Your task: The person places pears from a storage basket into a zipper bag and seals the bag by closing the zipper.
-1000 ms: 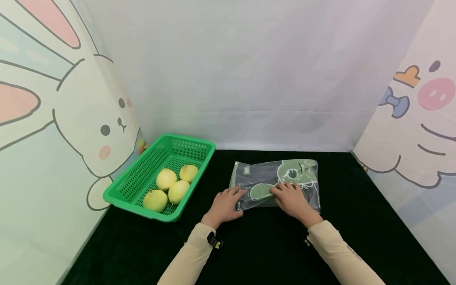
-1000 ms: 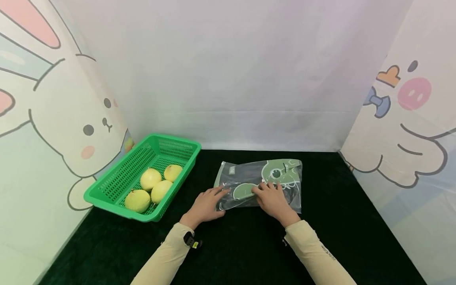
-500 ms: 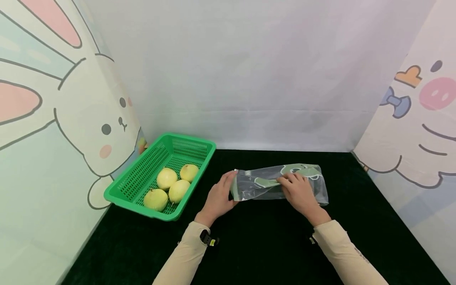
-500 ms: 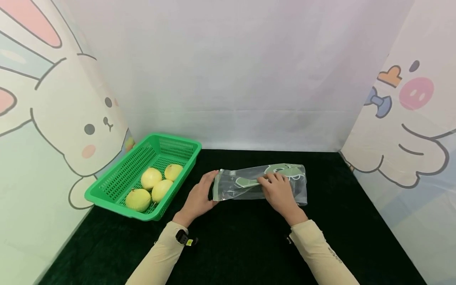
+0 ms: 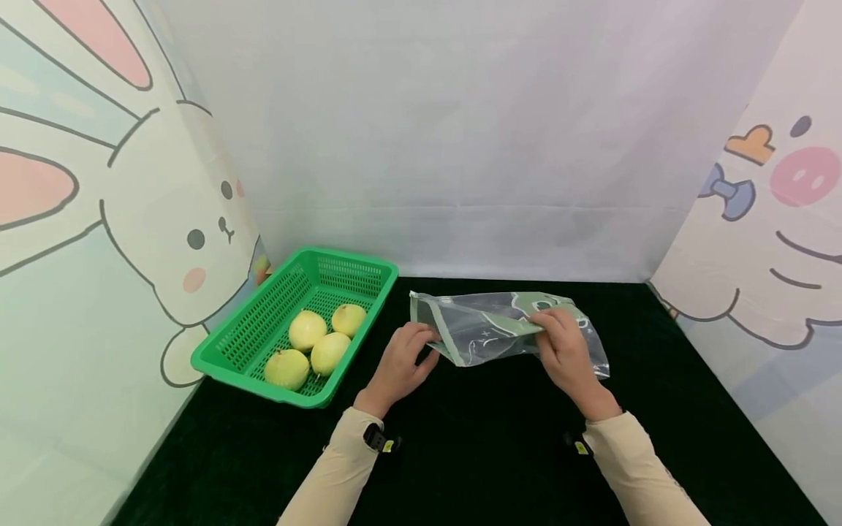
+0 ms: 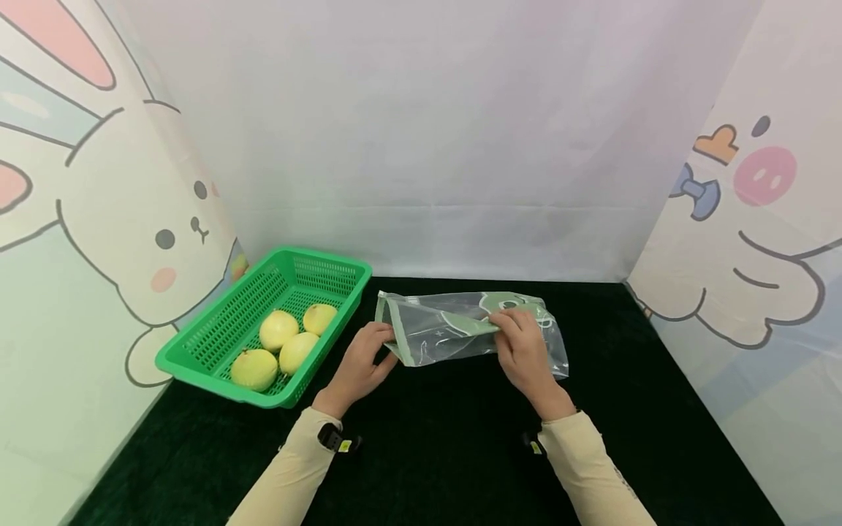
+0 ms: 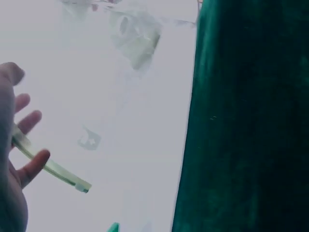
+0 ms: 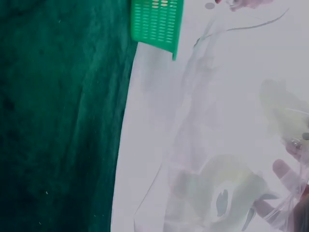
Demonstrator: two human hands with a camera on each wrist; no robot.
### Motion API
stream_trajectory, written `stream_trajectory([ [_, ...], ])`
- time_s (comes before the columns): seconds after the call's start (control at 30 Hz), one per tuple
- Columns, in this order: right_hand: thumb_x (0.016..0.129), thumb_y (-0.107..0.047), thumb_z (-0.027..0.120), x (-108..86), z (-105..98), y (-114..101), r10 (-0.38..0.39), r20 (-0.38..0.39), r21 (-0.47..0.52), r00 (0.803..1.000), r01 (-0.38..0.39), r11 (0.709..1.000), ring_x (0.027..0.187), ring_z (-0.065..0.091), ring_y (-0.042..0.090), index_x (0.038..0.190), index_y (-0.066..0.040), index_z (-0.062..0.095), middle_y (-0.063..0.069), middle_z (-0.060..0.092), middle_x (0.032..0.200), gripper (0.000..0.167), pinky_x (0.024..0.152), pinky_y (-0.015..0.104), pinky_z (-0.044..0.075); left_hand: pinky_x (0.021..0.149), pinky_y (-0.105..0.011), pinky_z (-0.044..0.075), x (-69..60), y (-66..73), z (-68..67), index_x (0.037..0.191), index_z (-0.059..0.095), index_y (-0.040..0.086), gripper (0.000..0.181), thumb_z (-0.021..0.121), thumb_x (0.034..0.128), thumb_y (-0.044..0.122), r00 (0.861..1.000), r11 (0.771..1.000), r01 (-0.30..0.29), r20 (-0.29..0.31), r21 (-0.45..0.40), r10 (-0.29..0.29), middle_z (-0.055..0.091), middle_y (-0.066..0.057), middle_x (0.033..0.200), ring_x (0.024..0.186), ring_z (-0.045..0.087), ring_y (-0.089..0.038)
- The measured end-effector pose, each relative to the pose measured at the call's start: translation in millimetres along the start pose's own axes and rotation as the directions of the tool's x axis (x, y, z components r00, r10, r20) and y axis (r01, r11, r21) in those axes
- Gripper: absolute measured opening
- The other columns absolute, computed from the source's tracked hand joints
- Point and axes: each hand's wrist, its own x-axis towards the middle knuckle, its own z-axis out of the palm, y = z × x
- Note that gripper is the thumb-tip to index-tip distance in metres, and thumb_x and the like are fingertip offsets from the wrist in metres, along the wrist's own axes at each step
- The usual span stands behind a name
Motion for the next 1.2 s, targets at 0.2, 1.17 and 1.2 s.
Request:
stream_trajectory([
  [0.2,0.100,0.008,0.044,-12.7,-1,-4,0.079,-0.003,0.141,0.997,-0.078,0.987,0.086,0.048,0.022,0.100,0.007,0.060,0.023,0.057,0.098,0.016,0.079,0.025,0.037,0.091,-0.041,0.050,16.6,7.7,-12.5,0.097,0.060,0.004,0.020,0.051,0.1052,0.020,0.992,0.986,-0.128,-0.019,-0.108,0.127,0.059,-0.012,0.102,0.098,0.059,-0.027],
  [1.17,0.108,-0.034,0.037,108.7,-49,-37,-0.385,0.555,0.018,0.737,0.452,0.892,0.122,0.046,0.038,0.140,-0.024,0.056,0.018,0.047,0.138,0.039,0.093,0.058,0.038,0.075,-0.038,0.037,73.3,32.0,-52.4,0.088,0.052,0.015,0.011,0.052,0.0984,0.009,0.869,0.852,-0.490,0.183,0.185,0.461,0.044,-0.002,0.080,0.073,0.036,-0.019],
  [1.2,0.108,-0.033,0.039,111.8,-47,-38,-0.429,0.547,0.024,0.719,0.499,0.866,0.122,0.046,0.039,0.138,-0.024,0.057,0.019,0.047,0.139,0.037,0.093,0.060,0.038,0.074,-0.038,0.037,74.1,32.6,-52.4,0.088,0.052,0.015,0.012,0.052,0.0986,0.009,0.867,0.852,-0.492,0.186,0.179,0.462,0.044,-0.002,0.080,0.073,0.036,-0.019],
])
